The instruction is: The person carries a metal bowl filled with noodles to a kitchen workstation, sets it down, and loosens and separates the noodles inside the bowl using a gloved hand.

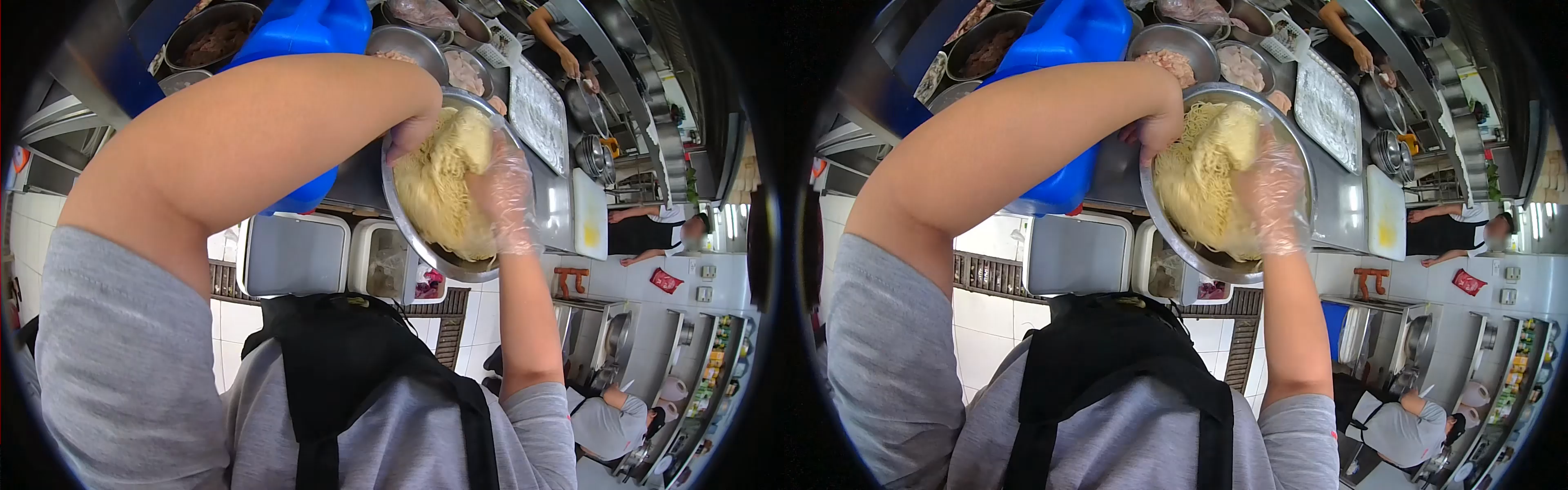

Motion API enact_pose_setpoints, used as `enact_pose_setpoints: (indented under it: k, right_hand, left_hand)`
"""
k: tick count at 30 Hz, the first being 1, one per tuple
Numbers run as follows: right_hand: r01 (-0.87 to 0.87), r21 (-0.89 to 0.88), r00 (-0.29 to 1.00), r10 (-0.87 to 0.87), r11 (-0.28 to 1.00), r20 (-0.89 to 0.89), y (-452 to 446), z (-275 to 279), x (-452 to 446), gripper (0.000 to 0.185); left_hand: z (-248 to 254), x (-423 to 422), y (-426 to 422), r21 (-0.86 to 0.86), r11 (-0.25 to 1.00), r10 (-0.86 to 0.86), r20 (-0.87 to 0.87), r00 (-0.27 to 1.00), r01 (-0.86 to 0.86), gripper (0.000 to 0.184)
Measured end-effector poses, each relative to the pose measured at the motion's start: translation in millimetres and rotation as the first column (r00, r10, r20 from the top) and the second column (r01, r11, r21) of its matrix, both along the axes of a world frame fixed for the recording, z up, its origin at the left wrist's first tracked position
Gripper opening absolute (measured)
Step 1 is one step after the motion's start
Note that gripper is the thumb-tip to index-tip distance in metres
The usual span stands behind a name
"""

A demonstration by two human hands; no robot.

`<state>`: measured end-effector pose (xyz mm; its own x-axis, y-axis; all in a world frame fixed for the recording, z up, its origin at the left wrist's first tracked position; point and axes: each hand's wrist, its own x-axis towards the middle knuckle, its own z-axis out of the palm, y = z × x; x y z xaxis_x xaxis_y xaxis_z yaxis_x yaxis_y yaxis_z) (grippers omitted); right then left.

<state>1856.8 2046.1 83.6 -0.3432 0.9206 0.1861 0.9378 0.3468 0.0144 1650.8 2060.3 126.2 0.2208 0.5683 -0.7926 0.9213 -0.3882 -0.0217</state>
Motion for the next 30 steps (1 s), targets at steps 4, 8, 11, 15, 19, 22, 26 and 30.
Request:
enact_pose_setpoints:
  k: [4,8,11,15,19,22,26,30]
  right_hand:
    - [-0.301,0.075,0.953,0.302,0.951,0.006,-4.2,-15.2,6.9,0.08]
    - [-0.074,0.063,0.99,0.081,0.995,-0.117,22.2,-19.8,14.9,0.077]
    - [-0.31,0.149,0.924,0.261,0.939,0.279,13.3,-26.7,18.2,0.076]
    - [-0.291,0.094,0.938,0.304,0.952,-0.167,31.4,-18.0,24.6,0.083]
    - [-0.42,0.083,0.901,0.404,0.904,0.161,8.4,-18.5,10.1,0.084]
    - [-0.335,-0.056,0.942,0.332,0.941,-0.053,43.7,-20.6,25.6,0.085]
    - [-0.271,-0.012,0.951,0.27,0.962,0.152,19.9,-9.8,2.0,0.086]
    - [-0.327,-0.355,0.92,0.381,0.876,0.093,36.8,39.6,0.5,0.084]
  left_hand:
    - [-41.2,-4.9,36.9,-0.321,0.928,0.208,0.018,0.978,-0.192,0.046]
    - [-29.3,-14.7,32.7,-0.204,0.973,0.18,0.38,0.907,-0.108,0.045]
    - [-24.4,-10.4,39.0,-0.105,0.991,0.118,0.431,0.894,-0.081,0.047]
    - [-17.1,-9.3,35.0,-0.065,0.996,0.077,0.36,0.93,-0.057,0.053]
    - [-16.9,-17.6,38.7,-0.034,0.999,0.024,0.33,0.944,-0.014,0.057]
    - [-28.7,-20.1,50.3,0.061,0.994,-0.11,0.395,0.912,0.093,0.058]
    - [-17.6,-21.3,38.1,0.192,0.977,-0.16,0.352,0.922,0.096,0.056]
    - [-12.6,-22.8,37.9,0.217,0.973,-0.162,0.383,0.909,0.082,0.056]
